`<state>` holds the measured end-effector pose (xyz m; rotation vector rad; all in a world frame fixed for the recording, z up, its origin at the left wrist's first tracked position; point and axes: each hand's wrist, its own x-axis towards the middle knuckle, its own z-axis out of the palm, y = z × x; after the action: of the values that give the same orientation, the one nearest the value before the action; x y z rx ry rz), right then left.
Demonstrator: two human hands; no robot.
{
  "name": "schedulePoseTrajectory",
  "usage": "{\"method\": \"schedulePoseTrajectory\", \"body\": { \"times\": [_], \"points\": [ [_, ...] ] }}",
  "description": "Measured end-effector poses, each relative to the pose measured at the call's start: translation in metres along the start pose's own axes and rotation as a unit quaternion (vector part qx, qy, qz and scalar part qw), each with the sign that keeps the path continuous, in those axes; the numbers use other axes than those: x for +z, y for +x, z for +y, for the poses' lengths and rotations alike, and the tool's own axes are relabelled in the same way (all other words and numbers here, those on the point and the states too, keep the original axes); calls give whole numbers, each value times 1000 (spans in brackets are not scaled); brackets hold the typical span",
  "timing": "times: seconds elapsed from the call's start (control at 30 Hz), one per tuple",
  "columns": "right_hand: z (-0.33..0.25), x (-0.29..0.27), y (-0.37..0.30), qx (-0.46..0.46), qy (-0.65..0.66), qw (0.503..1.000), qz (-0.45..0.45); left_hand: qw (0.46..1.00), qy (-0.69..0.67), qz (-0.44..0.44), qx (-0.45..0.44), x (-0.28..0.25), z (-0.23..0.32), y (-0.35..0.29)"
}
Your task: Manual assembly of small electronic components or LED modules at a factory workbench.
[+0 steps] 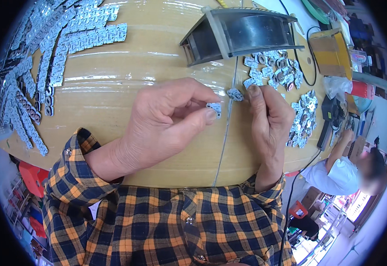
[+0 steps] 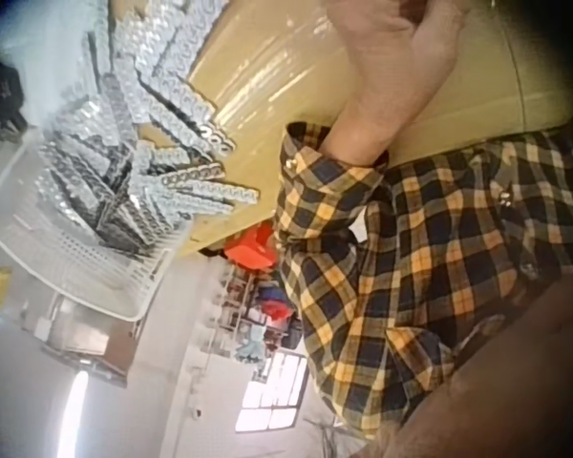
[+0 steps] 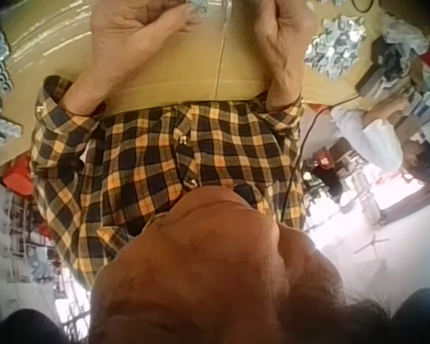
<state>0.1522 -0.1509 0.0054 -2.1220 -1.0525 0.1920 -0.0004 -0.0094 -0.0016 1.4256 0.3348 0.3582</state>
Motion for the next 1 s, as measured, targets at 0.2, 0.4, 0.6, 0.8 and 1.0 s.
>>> {"method": "schedulePoseTrajectory", "body": {
  "times": [0.2, 0.4, 0.6, 0.8, 1.0],
  "points": [
    [-14, -10, -1, 125, 268, 951, -96, 983, -133, -28, -128, -3, -1, 11],
    [-15, -10, -2, 94, 310, 918, -228, 980, -144, -62, -121, -3, 6, 11],
    [-16, -10, -3, 101, 339, 912, -207, 977, -166, -42, -127, -5, 4, 10],
    [-17, -6, -4, 66, 281, 935, -207, 984, -133, -36, -112, -7, 2, 10],
    [-20, 1, -5, 23, 207, 958, -196, 981, -161, 6, -111, -1, -2, 7]
  ]
}}
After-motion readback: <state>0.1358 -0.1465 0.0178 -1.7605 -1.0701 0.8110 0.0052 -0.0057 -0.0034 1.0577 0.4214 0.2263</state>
